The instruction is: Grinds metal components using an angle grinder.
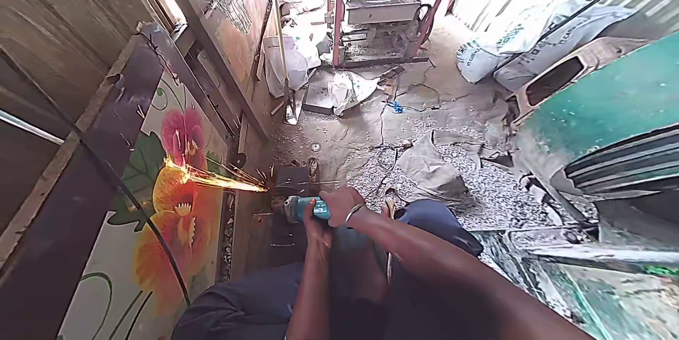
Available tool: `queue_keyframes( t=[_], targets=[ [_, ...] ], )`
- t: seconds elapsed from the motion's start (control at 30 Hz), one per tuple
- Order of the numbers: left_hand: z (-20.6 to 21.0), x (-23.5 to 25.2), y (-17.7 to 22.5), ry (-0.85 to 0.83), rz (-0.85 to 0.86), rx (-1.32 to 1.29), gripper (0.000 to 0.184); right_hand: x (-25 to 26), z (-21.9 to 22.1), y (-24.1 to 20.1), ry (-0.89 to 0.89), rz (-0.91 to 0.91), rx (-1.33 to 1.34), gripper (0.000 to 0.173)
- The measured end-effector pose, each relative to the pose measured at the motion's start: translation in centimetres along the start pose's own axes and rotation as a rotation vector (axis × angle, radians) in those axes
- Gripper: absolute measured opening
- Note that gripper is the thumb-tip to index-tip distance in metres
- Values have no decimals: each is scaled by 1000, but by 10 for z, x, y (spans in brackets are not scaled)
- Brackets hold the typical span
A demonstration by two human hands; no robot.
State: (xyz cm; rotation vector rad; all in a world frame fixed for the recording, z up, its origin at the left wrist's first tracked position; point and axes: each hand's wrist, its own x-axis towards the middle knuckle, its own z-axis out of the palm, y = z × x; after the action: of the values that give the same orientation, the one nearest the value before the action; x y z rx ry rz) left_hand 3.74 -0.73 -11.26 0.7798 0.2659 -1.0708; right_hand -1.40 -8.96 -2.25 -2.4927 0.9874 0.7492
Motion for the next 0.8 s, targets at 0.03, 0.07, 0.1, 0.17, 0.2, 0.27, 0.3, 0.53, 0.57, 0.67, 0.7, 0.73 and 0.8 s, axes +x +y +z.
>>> queue_keyframes(
  t=[0.03, 0.07, 0.1, 0.17, 0.2, 0.27, 0.3, 0.53, 0.57, 0.67, 0.7, 0.73, 0.8],
  targets=[
    [1, -1, 0, 5, -3, 4, 23, -1, 1, 0, 0, 0, -1, 64],
    [1, -2, 0, 9, -5, 7, 24, -1, 1, 0, -2, -2, -2, 64],
    [2, -3, 0, 11, -7, 11, 24, -2, 1, 0, -4, -1, -5, 64],
    [3, -2, 0, 6, -9, 17, 25, -1, 0, 1, -5, 0, -7, 64],
    [2, -1, 0, 1, -12, 19, 26, -1, 0, 1, -8, 2, -5, 64],
    [2, 0, 0, 0, -14, 18, 26, 2, -1, 1, -17, 6, 0, 65],
    [2, 1, 0, 5, -15, 20, 26, 3, -1, 1, -18, 7, 5, 66],
    [4, 2, 1, 20, -16, 8, 23, 7, -2, 1, -19, 10, 2, 67],
    [4, 1, 2, 22, -14, 14, 23, 6, -2, 1, -17, 9, -2, 66],
    [3, 1, 1, 13, -1, 32, 23, 4, -1, 1, -10, 3, 1, 65],
    [3, 0, 1, 9, 2, 35, 23, 4, -1, 1, -9, 1, 3, 65],
    [3, 0, 1, 5, -1, 33, 24, 2, -2, 1, -12, 0, 6, 65],
    [3, -1, 1, 9, -12, 27, 26, 1, -2, 1, -15, -1, 6, 65]
  ],
)
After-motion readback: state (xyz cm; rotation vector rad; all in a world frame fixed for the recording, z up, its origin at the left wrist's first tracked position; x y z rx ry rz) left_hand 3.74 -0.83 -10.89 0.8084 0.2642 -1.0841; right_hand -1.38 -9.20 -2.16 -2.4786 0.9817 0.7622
